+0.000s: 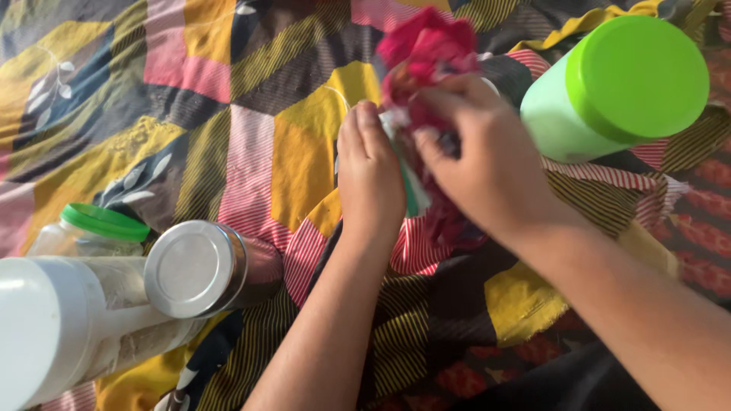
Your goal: The person wipes several plastic and metal containers with a cloth, then opens a white container and pours a white granular substance into a smaller container before closing it. The person handles multiple containers and a cloth on a patterned table.
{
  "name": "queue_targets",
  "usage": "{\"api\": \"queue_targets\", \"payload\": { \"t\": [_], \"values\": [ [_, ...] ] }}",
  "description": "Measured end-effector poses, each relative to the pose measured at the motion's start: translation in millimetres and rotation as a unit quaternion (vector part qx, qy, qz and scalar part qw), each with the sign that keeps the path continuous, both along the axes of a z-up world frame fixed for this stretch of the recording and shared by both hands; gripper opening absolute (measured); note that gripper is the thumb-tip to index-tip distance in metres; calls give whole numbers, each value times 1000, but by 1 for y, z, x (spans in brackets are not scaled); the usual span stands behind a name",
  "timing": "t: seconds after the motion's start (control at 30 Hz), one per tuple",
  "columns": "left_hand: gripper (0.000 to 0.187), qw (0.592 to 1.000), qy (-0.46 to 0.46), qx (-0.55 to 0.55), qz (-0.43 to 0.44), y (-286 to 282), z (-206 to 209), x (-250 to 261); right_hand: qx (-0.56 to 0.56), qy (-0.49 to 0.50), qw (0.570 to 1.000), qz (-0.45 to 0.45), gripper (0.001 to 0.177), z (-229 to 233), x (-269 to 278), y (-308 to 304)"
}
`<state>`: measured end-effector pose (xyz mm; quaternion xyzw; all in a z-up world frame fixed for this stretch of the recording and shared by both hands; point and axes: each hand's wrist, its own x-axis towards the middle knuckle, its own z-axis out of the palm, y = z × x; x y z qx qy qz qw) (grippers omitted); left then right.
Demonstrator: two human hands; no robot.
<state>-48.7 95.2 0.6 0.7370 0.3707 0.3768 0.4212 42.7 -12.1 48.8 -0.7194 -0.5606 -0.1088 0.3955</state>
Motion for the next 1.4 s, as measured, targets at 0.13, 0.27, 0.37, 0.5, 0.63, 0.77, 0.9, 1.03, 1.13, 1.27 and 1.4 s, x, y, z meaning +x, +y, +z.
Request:
{"api": "queue_targets", "payload": {
  "t": [0.13, 0.27, 0.37, 0.5, 0.63, 0.77, 0.9, 1.03, 1.13, 1.27, 1.4],
  "values": [
    [44, 999, 31, 20, 3, -8, 10, -4, -43, 31, 990, -130, 23, -3, 54, -9],
    [44, 999, 33, -1, -12, -10, 13, -7, -20, -34, 989, -146, 19, -4, 50, -6],
    [45, 998, 11, 55, -34, -8, 6, -6, -83, 19, 987, -137, 22, 7, 9, 2],
    [45, 990, 15, 130, -57, -3, 3, -6, 0, 8, 999, -42, 33, 19, -17, 5],
    [41, 996, 50, 32, -71, -4, 19, -5, -37, -2, 993, -110, 30, 10, 34, -3],
    [45, 980, 80, -18, -182, 10, 47, -11, -21, 10, 988, -153, 25, -10, 65, -9],
    [73, 954, 120, -89, -260, 26, 61, -20, -25, 7, 988, -152, 24, -13, 66, -11],
    [80, 955, 88, -102, -263, 29, 57, -24, -30, 24, 989, -145, 26, -9, 61, -10],
    [73, 921, 25, -287, -261, 33, 57, -23, -31, 36, 988, -145, 26, -10, 60, -10],
    [71, 927, 70, -290, -229, 36, 62, -22, -18, 43, 989, -140, 28, -12, 60, -9],
    [68, 933, 78, -285, -204, 32, 63, -22, -21, 27, 991, -132, 28, -14, 55, -8]
  ]
}}
